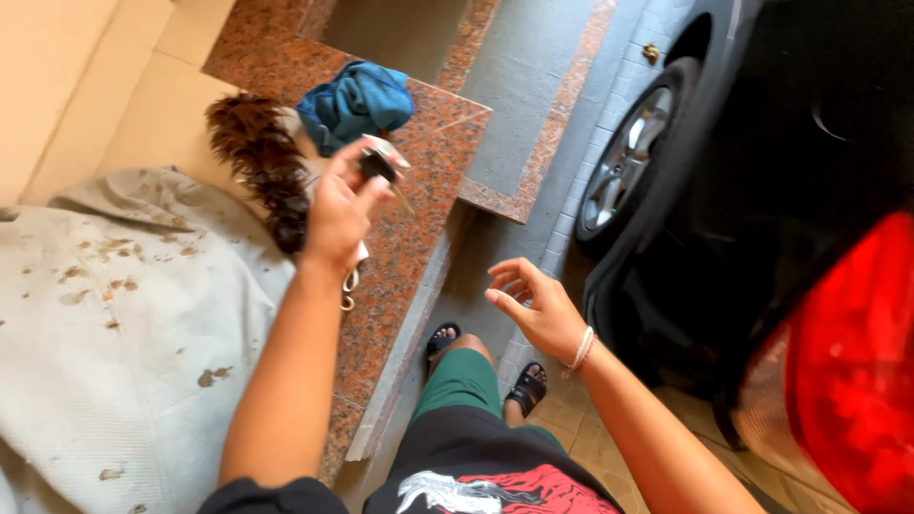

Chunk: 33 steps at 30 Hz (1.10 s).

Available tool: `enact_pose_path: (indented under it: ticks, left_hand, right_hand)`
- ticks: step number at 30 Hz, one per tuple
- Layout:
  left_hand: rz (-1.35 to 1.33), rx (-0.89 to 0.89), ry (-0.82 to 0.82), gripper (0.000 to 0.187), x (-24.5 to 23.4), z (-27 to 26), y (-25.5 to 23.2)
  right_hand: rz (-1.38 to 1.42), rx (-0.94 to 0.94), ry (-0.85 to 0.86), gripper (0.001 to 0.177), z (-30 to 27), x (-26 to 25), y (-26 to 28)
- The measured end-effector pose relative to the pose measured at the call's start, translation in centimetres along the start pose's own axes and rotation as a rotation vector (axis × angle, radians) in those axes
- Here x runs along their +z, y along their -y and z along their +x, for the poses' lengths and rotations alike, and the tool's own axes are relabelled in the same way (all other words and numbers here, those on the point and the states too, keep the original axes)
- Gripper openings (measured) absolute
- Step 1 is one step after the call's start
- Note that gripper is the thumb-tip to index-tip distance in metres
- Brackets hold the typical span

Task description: Opening the car trunk and cleaning the interior and protective mat using a feather duster and a handheld vacuum.

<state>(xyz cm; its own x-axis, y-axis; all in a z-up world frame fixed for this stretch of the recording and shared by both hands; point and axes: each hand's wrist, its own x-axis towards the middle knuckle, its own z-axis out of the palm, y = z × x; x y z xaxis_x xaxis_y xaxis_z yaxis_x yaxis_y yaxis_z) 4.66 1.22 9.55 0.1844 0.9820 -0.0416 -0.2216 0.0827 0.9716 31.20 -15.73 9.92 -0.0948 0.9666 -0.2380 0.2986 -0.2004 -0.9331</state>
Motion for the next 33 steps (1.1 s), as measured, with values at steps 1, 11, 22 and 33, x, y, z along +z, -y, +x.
enact_pose_path:
  ticks: [1, 11, 22, 33]
  left_hand:
    - [-0.002, -0.002, 0.013, 0.049, 1.8, -1.3, 0.0]
    - [-0.132, -0.244, 0.291, 0.044, 16.6, -11.8, 2.5]
    - [0.193, -0.292, 0.463, 0.028, 21.5, -16.2, 1.7]
    - [0.536, -0.079, 0.611, 0.028, 25.4, -18.1, -0.6]
  right_hand:
    - [0.0, 0.004, -0.012, 0.034, -0.4, -0.2, 0.2]
    - [0.149, -0.111, -0.28, 0.057, -6.9, -2.9, 1.6]
    - [-0.307, -0.356, -0.511, 0.026, -13.6, -7.1, -2.1]
    - [0.919, 0.025, -0.436, 0.01, -16.7, -9.1, -5.4]
